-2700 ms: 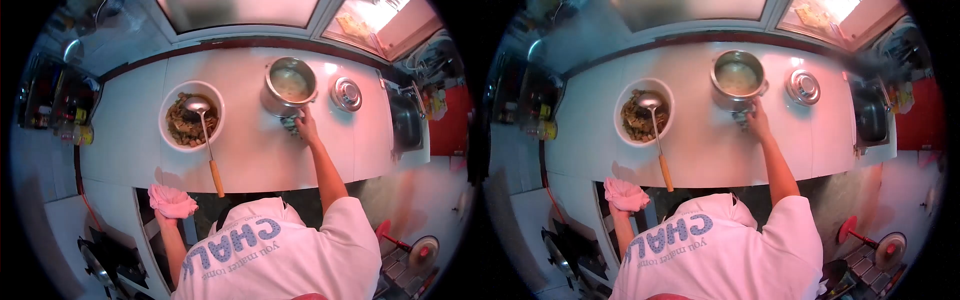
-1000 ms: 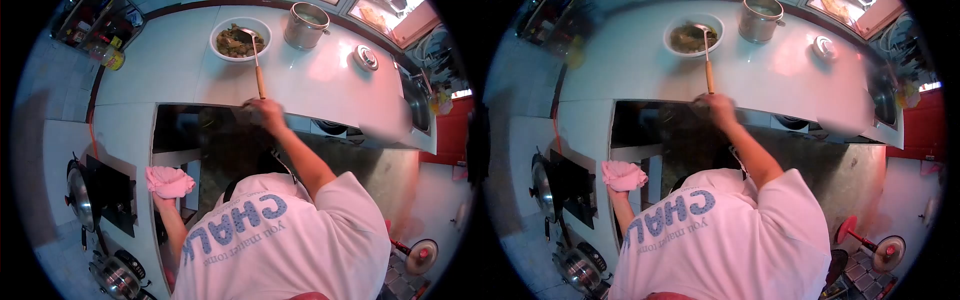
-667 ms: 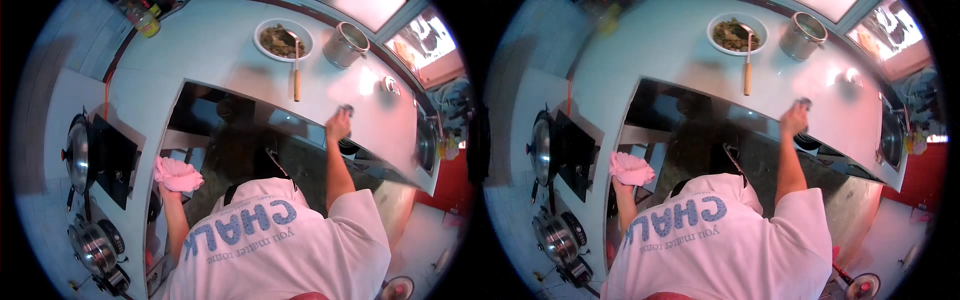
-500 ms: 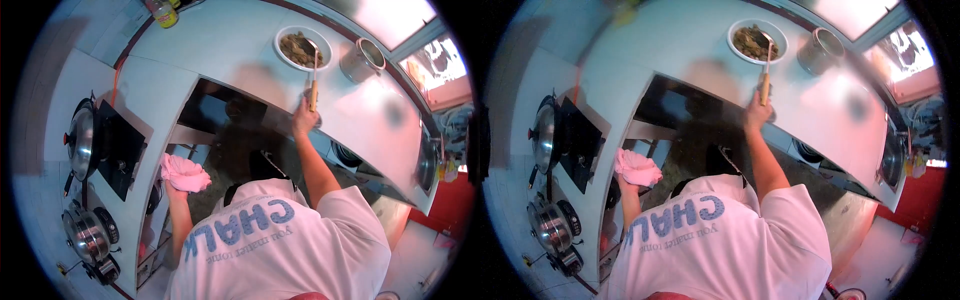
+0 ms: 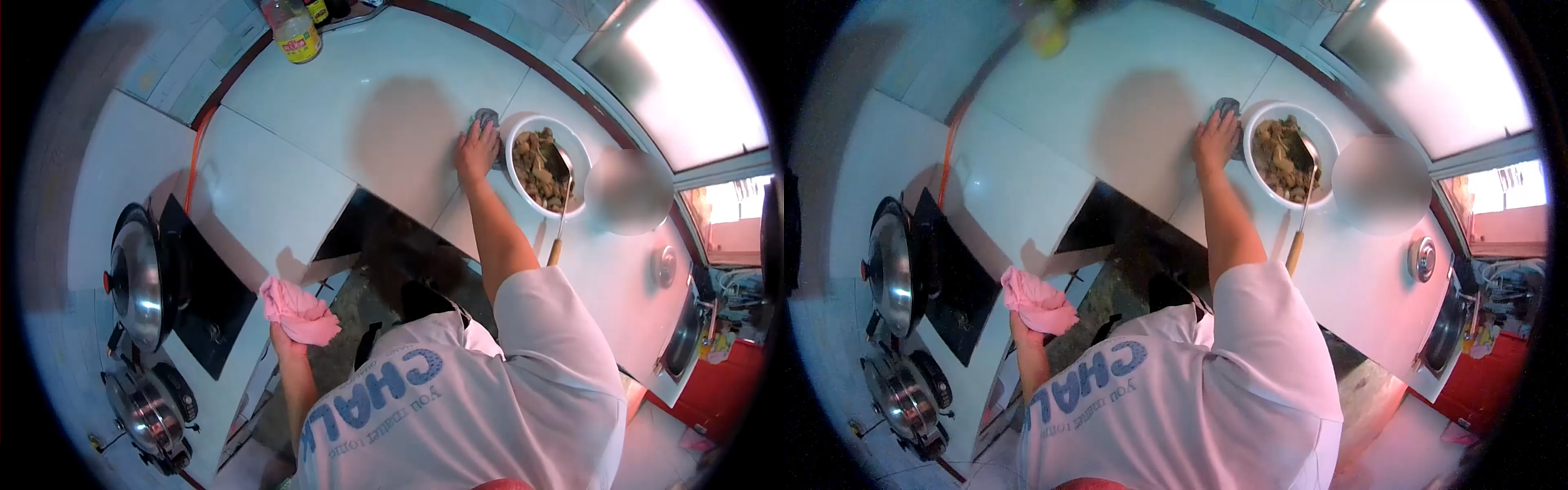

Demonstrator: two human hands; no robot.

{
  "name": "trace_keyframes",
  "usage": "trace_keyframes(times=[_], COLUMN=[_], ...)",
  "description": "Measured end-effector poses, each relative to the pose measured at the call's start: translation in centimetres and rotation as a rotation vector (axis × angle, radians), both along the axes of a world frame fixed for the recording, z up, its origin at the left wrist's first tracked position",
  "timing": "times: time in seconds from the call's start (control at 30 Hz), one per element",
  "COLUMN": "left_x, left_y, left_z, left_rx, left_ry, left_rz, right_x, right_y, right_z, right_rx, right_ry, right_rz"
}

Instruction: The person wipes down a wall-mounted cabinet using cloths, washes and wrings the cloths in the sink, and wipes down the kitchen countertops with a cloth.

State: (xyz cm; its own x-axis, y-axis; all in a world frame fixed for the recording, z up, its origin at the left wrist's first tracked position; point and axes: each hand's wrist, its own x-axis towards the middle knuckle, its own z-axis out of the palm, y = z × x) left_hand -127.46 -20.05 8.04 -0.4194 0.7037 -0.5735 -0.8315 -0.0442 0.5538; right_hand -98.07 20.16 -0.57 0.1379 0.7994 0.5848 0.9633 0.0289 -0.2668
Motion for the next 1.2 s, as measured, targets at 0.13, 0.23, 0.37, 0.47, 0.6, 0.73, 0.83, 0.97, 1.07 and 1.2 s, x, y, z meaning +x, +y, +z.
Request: trace_keyframes(times=[0.13, 0.23, 0.37, 0.47, 0.6, 0.73, 0.83, 0.97, 1.07, 1.2], left_x=[-2.4, -2.2, -4.7, -5.1, -5.1, -6.2, -6.3, -6.6, -7.2, -7.4], left_y=[4.4, 8.7, 11.4, 12.9, 13.4, 13.6, 16.3, 17.9, 17.8, 18.0], left_z=[-1.6, 0.3, -2.8, -2.5, -3.3, -6.9, -7.3, -7.2, -8.4, -8.4], left_rx=[0.057, -0.083, -0.114, -0.249, -0.309, -0.465, -0.655, -0.659, -0.718, -0.667], left_ry=[0.048, 0.331, 0.387, 0.562, 0.677, 1.121, 1.513, 1.914, 1.979, 1.987], left_rz=[-0.001, 0.072, 0.148, 0.178, 0.216, 0.175, 0.094, -0.090, -0.198, -0.154], right_x=[-4.2, -6.6, -1.9, 2.3, 0.5, -8.9, -7.8, 4.4, 13.6, 16.2], right_y=[-2.0, -7.3, 1.7, 11.7, 19.7, 18.6, 16.5, 22.8, 24.1, 24.3], right_z=[0.1, 1.9, 1.3, 2.6, 2.5, 0.1, 3.0, 4.4, 5.2, 4.7], right_rx=[0.038, -0.246, -0.203, -0.194, -0.118, -0.171, -0.030, -0.175, -0.388, -0.337], right_ry=[-0.021, -0.014, -0.036, -0.013, 0.054, 0.369, -0.135, 0.231, 0.062, 0.159], right_rz=[0.344, 0.578, 0.185, -0.308, -0.374, 0.380, 0.566, -0.196, -0.796, -0.920])
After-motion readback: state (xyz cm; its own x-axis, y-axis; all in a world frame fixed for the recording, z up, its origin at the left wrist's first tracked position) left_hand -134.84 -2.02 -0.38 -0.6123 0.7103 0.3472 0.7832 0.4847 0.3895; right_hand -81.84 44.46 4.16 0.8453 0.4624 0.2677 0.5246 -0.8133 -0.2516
